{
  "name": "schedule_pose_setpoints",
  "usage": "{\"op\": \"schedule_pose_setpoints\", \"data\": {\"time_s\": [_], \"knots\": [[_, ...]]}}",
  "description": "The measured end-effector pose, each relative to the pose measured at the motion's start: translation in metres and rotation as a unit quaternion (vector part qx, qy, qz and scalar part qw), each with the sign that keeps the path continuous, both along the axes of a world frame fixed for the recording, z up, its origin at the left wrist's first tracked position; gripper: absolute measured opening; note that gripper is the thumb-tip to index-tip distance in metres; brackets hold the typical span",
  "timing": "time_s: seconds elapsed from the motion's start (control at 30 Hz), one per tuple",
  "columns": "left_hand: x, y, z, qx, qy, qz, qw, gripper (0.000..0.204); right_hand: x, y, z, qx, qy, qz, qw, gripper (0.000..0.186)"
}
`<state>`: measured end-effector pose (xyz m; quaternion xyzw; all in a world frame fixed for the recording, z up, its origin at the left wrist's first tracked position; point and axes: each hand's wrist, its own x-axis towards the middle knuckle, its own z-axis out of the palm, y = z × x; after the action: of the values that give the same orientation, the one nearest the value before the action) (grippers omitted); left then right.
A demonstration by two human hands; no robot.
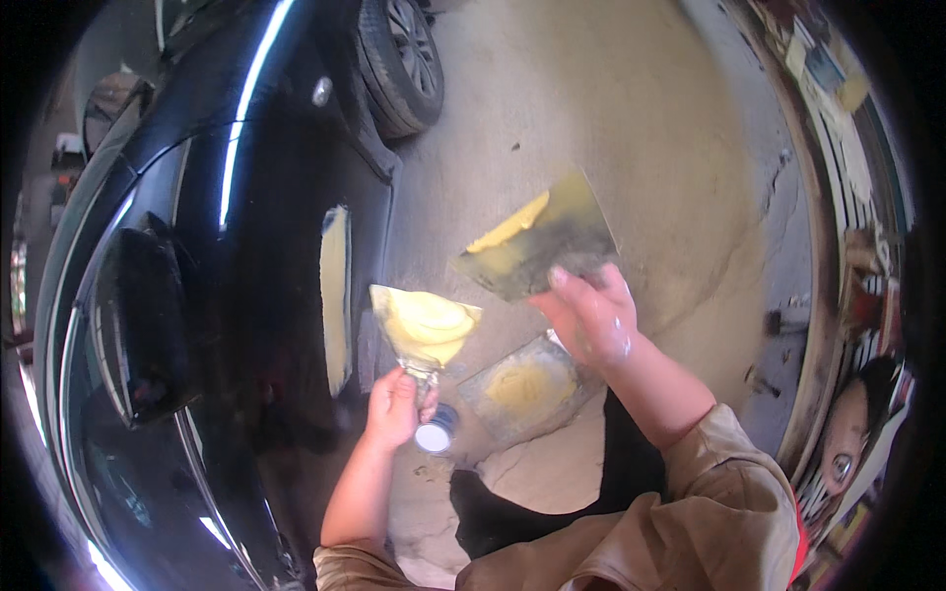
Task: The person uses a putty knife to scoop yellow body filler from a mixing board and applies it to a damaged area on a black car panel. They repeatedly spread and smooth the filler across the panel surface.
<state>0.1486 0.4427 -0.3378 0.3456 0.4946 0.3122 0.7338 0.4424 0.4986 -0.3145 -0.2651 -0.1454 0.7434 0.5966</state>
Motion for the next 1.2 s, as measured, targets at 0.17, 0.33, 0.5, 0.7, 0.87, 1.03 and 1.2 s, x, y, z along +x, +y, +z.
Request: {"op": "schedule_pose_setpoints", "data": {"time_s": [0.17, 0.33, 0.5, 0.7, 0.87, 1.03, 1.2], "knots": [[0.059, 0.001, 0.035, 0.007, -0.014, -0.029, 0.999, 0.044, 0.057, 0.013, 0.062, 0.236, -0.368, 0.118, 0.892, 0.043], [0.059, -0.025, 0.04, 0.006, 0.001, -0.022, 1.0, 0.051, 0.052, 0.02, 0.084, 0.476, -0.417, 0.146, 0.76, 0.069], [-0.001, -0.076, 0.015, 0.043, -0.039, 0.01, 0.998, 0.051, -0.012, -0.019, 0.079, 0.446, -0.487, 0.249, 0.708, 0.07], [-0.097, -0.168, 0.007, 0.098, -0.155, 0.156, 0.971, 0.057, -0.129, -0.121, 0.04, 0.321, -0.609, 0.441, 0.576, 0.048], [-0.147, -0.242, 0.016, 0.196, -0.035, 0.114, 0.973, 0.068, -0.205, -0.239, 0.035, -0.076, -0.513, 0.3, 0.801, 0.04], [-0.171, -0.27, 0.01, 0.407, 0.121, 0.067, 0.903, 0.05, -0.254, -0.292, 0.069, -0.163, -0.324, 0.138, 0.921, 0.045], [-0.168, -0.277, 0.027, 0.408, 0.23, -0.007, 0.883, 0.046, -0.268, -0.292, 0.115, -0.201, -0.179, 0.096, 0.958, 0.043]]}}
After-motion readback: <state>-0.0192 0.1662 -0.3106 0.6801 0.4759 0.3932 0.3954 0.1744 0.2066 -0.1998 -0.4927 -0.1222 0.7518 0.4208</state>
